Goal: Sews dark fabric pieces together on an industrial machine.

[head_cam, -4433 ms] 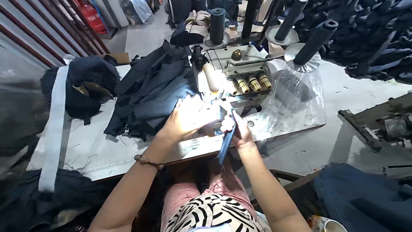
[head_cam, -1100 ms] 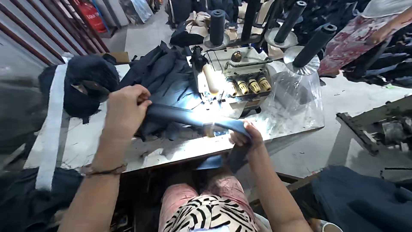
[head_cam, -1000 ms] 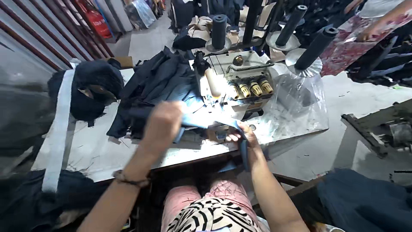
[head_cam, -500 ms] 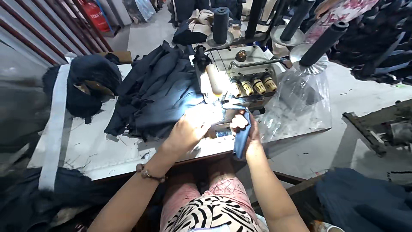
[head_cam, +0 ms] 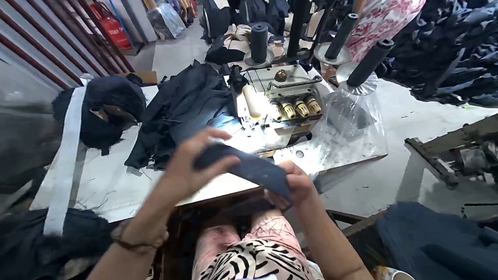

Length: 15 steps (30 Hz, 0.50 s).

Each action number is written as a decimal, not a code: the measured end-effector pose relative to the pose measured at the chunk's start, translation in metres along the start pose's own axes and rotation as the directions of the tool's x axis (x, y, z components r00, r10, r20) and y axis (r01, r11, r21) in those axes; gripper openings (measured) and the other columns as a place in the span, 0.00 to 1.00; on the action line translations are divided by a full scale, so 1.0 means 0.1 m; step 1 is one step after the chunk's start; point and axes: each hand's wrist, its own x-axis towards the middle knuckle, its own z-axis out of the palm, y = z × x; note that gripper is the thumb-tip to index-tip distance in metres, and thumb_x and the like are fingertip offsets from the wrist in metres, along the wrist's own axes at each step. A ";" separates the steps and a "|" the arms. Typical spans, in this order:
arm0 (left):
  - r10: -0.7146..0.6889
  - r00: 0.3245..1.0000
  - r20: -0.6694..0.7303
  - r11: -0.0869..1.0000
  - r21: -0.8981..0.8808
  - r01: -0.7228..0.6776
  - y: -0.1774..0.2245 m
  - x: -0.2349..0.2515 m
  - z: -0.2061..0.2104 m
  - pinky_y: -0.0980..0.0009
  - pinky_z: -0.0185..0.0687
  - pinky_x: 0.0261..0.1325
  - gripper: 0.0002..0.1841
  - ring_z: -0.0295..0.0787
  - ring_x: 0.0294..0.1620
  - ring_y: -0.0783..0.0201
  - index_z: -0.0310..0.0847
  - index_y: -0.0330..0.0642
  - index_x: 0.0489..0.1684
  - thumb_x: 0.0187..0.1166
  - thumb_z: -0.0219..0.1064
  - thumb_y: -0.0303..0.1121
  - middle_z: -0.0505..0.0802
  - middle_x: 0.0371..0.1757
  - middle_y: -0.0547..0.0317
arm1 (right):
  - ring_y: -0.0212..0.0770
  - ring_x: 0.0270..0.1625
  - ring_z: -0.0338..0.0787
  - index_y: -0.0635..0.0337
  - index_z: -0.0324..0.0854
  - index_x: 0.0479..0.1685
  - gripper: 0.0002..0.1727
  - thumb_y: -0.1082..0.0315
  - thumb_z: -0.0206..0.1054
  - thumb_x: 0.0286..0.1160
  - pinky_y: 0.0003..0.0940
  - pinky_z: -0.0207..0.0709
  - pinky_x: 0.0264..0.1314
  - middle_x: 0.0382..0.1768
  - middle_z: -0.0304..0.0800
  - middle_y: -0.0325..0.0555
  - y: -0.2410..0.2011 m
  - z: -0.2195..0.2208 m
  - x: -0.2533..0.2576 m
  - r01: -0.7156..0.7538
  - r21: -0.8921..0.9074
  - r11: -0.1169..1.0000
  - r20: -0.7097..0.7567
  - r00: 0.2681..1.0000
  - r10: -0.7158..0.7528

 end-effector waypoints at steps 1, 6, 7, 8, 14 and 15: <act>-0.006 0.998 -0.066 0.992 0.123 0.015 -0.08 0.01 -0.21 0.73 0.86 0.58 0.20 0.89 0.51 0.75 0.83 0.42 0.60 0.77 0.73 0.44 0.92 0.53 0.61 | 0.20 0.33 0.91 0.43 0.92 0.47 0.16 0.48 0.61 0.86 0.21 0.86 0.41 0.29 0.94 0.25 -0.05 -0.04 -0.02 0.058 0.020 0.998 0.021 0.998 -0.059; -0.089 0.979 -0.184 0.733 0.654 0.190 -0.55 0.09 -0.19 0.15 0.46 0.77 0.21 0.67 0.81 0.23 0.83 0.33 0.65 0.75 0.74 0.32 0.78 0.79 0.31 | 0.24 0.21 0.86 0.41 0.90 0.29 0.13 0.47 0.71 0.75 0.24 0.85 0.34 0.15 0.86 0.26 0.13 -0.32 -0.10 0.019 0.059 0.998 -0.509 0.861 0.014; -0.039 0.992 -0.118 0.736 0.668 0.109 -0.56 0.08 0.02 0.16 0.44 0.79 0.23 0.67 0.83 0.26 0.82 0.33 0.70 0.76 0.72 0.31 0.78 0.80 0.32 | 0.25 0.19 0.84 0.42 0.87 0.26 0.13 0.53 0.64 0.78 0.25 0.84 0.33 0.14 0.84 0.27 0.18 -0.33 -0.08 -0.031 0.073 0.997 -0.613 0.787 0.070; 0.049 0.998 -0.043 0.748 0.663 -0.008 -0.58 0.06 0.25 0.20 0.50 0.80 0.21 0.74 0.81 0.30 0.84 0.33 0.69 0.78 0.69 0.30 0.83 0.75 0.34 | 0.25 0.18 0.82 0.44 0.86 0.25 0.16 0.58 0.56 0.80 0.25 0.83 0.32 0.13 0.81 0.28 0.22 -0.33 -0.07 -0.067 0.094 0.993 -0.681 0.724 0.114; 0.152 0.974 0.170 0.798 0.560 -0.222 -0.67 -0.11 0.81 0.48 0.71 0.80 0.25 0.83 0.75 0.48 0.81 0.36 0.74 0.85 0.60 0.43 0.86 0.76 0.47 | 0.24 0.17 0.79 0.48 0.88 0.27 0.15 0.54 0.64 0.80 0.21 0.81 0.28 0.13 0.77 0.26 0.19 -0.57 -0.33 0.149 0.320 0.936 -0.662 0.742 0.108; 0.175 0.969 0.176 0.805 0.541 -0.244 -0.69 -0.13 0.82 0.45 0.70 0.81 0.27 0.83 0.76 0.46 0.81 0.36 0.74 0.85 0.60 0.46 0.85 0.76 0.46 | 0.25 0.17 0.79 0.49 0.88 0.29 0.15 0.54 0.62 0.82 0.21 0.80 0.28 0.14 0.77 0.27 0.19 -0.59 -0.32 0.187 0.347 0.919 -0.658 0.747 0.096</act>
